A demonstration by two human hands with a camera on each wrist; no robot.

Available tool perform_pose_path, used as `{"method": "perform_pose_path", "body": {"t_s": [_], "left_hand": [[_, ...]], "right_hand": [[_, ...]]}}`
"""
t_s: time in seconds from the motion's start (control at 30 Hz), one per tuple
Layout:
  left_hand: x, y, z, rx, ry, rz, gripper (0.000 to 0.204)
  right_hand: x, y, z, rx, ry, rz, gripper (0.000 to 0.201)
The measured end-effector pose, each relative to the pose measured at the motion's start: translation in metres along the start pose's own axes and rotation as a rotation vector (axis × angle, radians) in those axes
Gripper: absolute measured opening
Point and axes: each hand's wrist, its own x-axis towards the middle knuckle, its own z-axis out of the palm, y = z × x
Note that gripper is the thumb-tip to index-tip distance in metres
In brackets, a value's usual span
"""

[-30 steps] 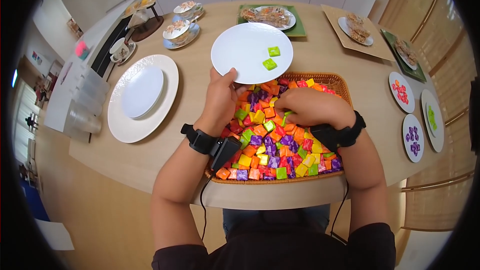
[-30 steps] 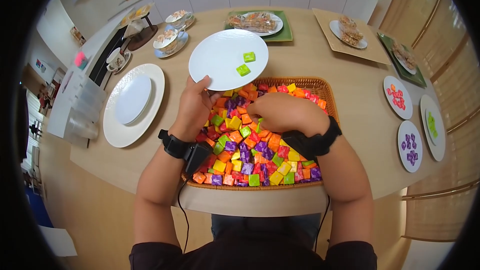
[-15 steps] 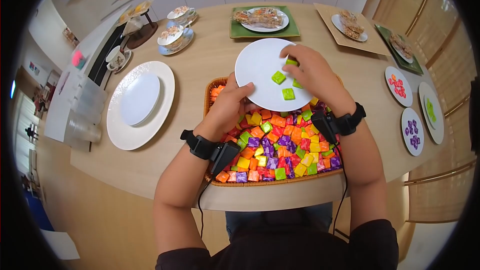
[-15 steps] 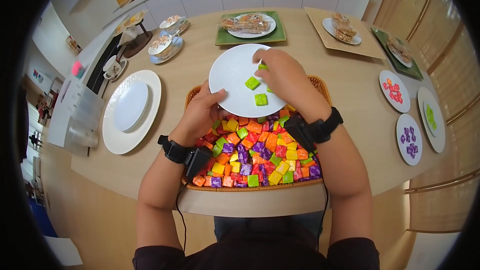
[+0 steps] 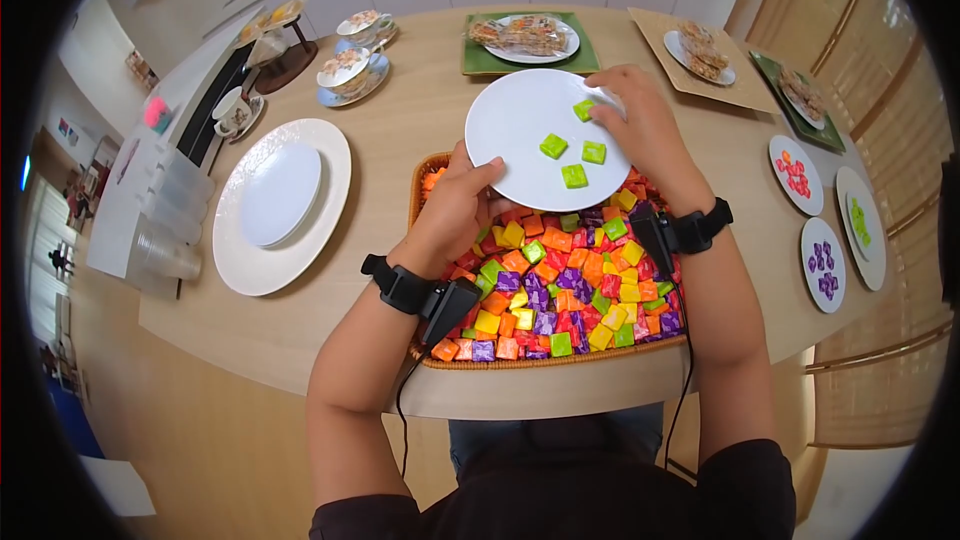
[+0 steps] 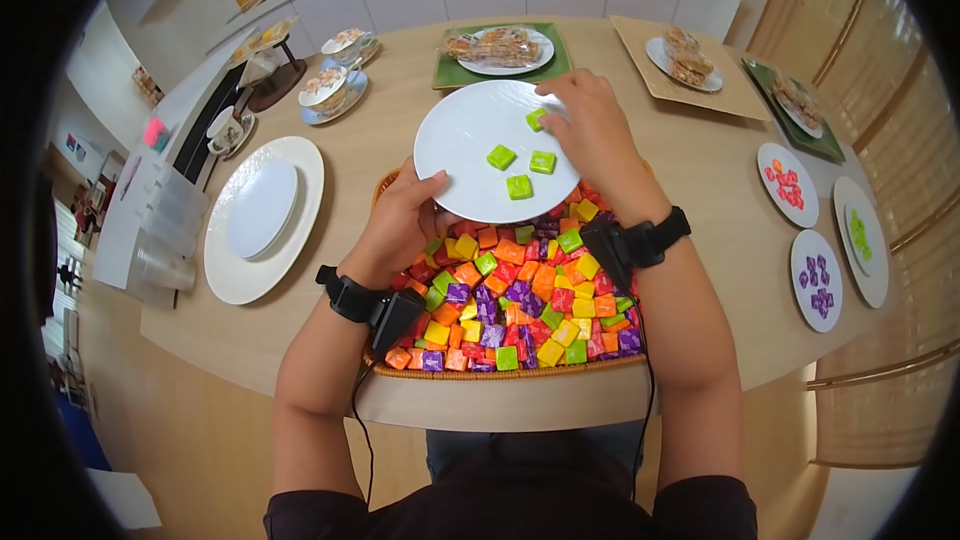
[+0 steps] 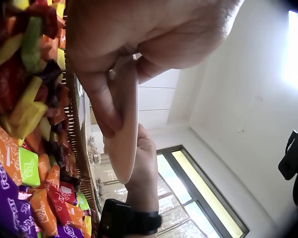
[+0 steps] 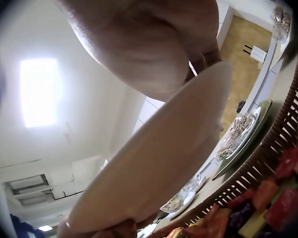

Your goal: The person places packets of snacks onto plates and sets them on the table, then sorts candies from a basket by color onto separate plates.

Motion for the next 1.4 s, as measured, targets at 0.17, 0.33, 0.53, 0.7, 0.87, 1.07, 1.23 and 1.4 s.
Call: {"method": "perform_pose_path", "body": {"t_s": [0.17,0.33,0.53,0.7,0.87,1.07,1.23,1.4], "left_hand": [[0.003,0.002,-0.001,-0.102,0.125,0.100,0.042],[0.008,0.000,-0.011,-0.093,0.299,0.254,0.038],[0.011,-0.001,-0.016,-0.164,0.305,0.297,0.036],[0.007,0.001,-0.010,-0.108,0.313,0.225,0.036],[0.003,0.003,-0.002,-0.056,0.228,0.119,0.038],[0.002,-0.002,-0.002,0.055,0.024,-0.029,0.047],[0.001,-0.004,-0.001,0.096,-0.054,-0.074,0.046],[0.004,-0.003,-0.003,-0.012,0.019,0.008,0.044]], "right_hand": [[0.011,-0.030,-0.036,0.309,-0.364,0.313,0.014],[-0.002,-0.035,-0.051,0.285,-1.034,0.317,0.028],[-0.019,-0.027,-0.033,0.214,-1.082,0.224,0.036],[0.000,-0.038,-0.041,0.391,-1.161,0.351,0.023],[0.004,-0.037,-0.031,0.681,-0.494,0.326,0.011],[0.010,-0.032,-0.028,0.415,-0.351,0.245,0.014],[0.004,-0.025,-0.016,0.298,-0.329,0.219,0.014],[0.012,-0.041,-0.030,0.324,-0.203,0.200,0.013]]}}
